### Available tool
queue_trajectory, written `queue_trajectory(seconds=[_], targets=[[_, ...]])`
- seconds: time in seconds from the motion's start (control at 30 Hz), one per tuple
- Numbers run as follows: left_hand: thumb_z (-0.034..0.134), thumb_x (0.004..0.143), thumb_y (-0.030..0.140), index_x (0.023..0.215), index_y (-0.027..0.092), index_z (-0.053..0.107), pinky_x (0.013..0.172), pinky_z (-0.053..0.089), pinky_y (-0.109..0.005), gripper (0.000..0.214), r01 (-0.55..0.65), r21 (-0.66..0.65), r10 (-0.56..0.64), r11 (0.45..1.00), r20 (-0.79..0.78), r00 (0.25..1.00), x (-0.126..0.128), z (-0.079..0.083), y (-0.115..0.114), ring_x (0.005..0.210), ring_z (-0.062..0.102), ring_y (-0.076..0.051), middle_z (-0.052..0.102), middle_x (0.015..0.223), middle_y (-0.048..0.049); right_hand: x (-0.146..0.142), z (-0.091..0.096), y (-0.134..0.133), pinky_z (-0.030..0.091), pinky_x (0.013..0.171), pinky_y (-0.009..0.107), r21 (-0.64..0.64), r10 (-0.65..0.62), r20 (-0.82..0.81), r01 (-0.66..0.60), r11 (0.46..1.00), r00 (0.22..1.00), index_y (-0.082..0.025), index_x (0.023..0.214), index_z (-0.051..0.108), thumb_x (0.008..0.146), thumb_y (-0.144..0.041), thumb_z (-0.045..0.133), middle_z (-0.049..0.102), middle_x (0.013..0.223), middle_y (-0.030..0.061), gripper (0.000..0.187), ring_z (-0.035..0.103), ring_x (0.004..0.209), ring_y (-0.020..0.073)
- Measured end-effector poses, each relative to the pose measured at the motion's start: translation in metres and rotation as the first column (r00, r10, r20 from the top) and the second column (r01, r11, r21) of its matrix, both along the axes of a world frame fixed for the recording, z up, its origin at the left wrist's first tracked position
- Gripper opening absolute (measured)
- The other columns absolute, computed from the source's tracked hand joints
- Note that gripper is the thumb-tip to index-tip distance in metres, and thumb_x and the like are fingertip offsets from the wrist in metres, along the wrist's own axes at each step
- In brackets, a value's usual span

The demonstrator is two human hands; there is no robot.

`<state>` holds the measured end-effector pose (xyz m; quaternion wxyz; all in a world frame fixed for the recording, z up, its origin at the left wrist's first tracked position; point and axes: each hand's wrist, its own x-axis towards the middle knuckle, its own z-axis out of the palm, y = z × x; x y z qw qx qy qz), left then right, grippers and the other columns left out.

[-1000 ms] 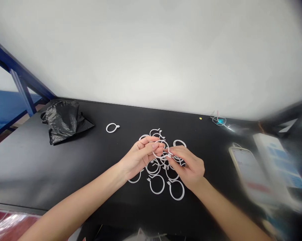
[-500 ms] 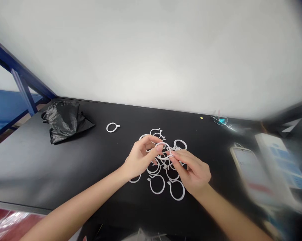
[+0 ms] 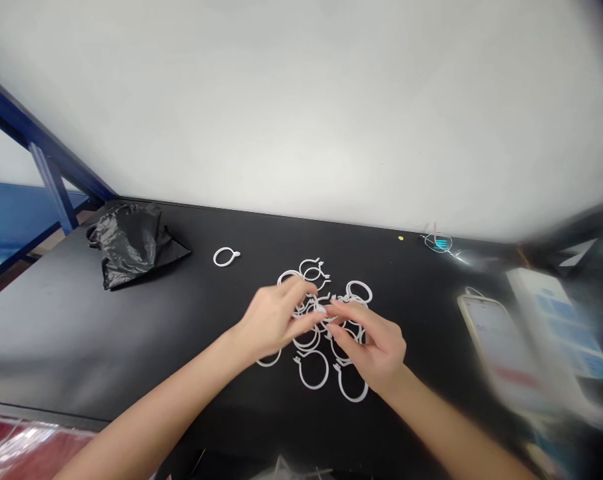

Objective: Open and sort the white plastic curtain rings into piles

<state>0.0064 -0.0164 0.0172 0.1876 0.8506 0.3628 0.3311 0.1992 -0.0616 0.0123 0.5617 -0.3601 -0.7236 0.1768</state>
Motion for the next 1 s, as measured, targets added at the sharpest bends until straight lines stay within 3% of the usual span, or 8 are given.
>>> queue_trajectory(seconds=[0.07, 0.17, 0.23, 0.33, 0.5, 0.77, 1.0], targets=[[0.045, 0.098, 0.045, 0.099, 0.017, 0.058, 0.062, 0.043, -0.025, 0.031, -0.177, 0.056, 0.18, 0.983, -0.056, 0.982, -0.018, 0.002, 0.018, 0.069, 0.059, -0.015, 0.062, 0.079, -0.0026, 0.008, -0.002, 0.003, 0.063, 0.062, 0.033, -0.073, -0.024, -0.024, 0.022, 0.997, 0.999, -0.024, 0.124, 0.063, 0.086, -0.012, 0.065, 0.077, 0.096, 0.006, 0.04, 0.074, 0.075, 0.0195], [0.057, 0.091, 0.046, 0.098, 0.02, 0.058, 0.068, 0.045, -0.028, 0.028, -0.45, 0.119, 0.462, 0.885, -0.112, 0.88, -0.049, 0.0, 0.044, 0.08, 0.062, -0.019, 0.068, 0.088, -0.0037, 0.02, -0.006, 0.007, 0.063, 0.065, 0.033, -0.125, -0.105, -0.067, 0.096, 0.987, 0.992, -0.024, 0.123, 0.063, 0.088, -0.011, 0.062, 0.077, 0.095, 0.0047, 0.037, 0.074, 0.079, 0.019], [0.064, 0.086, 0.046, 0.096, 0.02, 0.058, 0.074, 0.045, -0.032, 0.029, -0.508, 0.164, 0.532, 0.846, -0.201, 0.822, -0.067, -0.004, 0.056, 0.083, 0.063, -0.022, 0.07, 0.09, -0.0036, 0.024, -0.008, 0.008, 0.063, 0.067, 0.032, -0.124, -0.139, -0.067, 0.13, 0.984, 0.988, -0.024, 0.119, 0.064, 0.087, -0.009, 0.062, 0.076, 0.094, 0.0034, 0.036, 0.073, 0.078, 0.0176], [0.066, 0.085, 0.044, 0.093, 0.019, 0.059, 0.081, 0.045, -0.037, 0.027, -0.509, 0.195, 0.544, 0.839, -0.326, 0.773, -0.08, -0.009, 0.064, 0.09, 0.062, -0.025, 0.07, 0.092, -0.005, 0.026, -0.011, 0.009, 0.061, 0.069, 0.03, -0.103, -0.139, -0.043, 0.134, 0.986, 0.989, -0.024, 0.117, 0.065, 0.086, -0.006, 0.062, 0.076, 0.092, 0.0021, 0.037, 0.073, 0.075, 0.016], [0.067, 0.084, 0.044, 0.089, 0.019, 0.06, 0.082, 0.044, -0.039, 0.026, -0.495, 0.149, 0.507, 0.856, -0.436, 0.744, -0.082, -0.012, 0.064, 0.097, 0.06, -0.028, 0.068, 0.101, -0.0069, 0.027, -0.015, 0.008, 0.06, 0.071, 0.03, -0.084, -0.134, -0.016, 0.132, 0.988, 0.991, -0.024, 0.114, 0.066, 0.085, -0.006, 0.063, 0.076, 0.092, 0.0015, 0.034, 0.072, 0.074, 0.0155], [0.064, 0.086, 0.044, 0.096, 0.019, 0.062, 0.089, 0.043, -0.042, 0.026, -0.533, 0.115, 0.532, 0.838, -0.386, 0.754, -0.079, -0.008, 0.061, 0.1, 0.059, -0.028, 0.067, 0.105, -0.0073, 0.026, -0.016, 0.01, 0.058, 0.072, 0.029, -0.084, -0.145, -0.012, 0.143, 0.986, 0.989, -0.024, 0.109, 0.068, 0.085, -0.005, 0.063, 0.076, 0.089, 0.0007, 0.031, 0.071, 0.07, 0.0138], [0.059, 0.088, 0.037, 0.097, 0.018, 0.061, 0.085, 0.047, -0.041, 0.022, -0.56, 0.006, 0.512, 0.829, -0.41, 0.755, -0.085, -0.019, 0.066, 0.101, 0.058, -0.029, 0.064, 0.107, -0.0092, 0.026, -0.017, 0.01, 0.058, 0.07, 0.028, -0.1, -0.158, -0.017, 0.155, 0.983, 0.987, -0.023, 0.107, 0.069, 0.085, -0.005, 0.062, 0.076, 0.089, 0.0008, 0.03, 0.071, 0.069, 0.0136]])
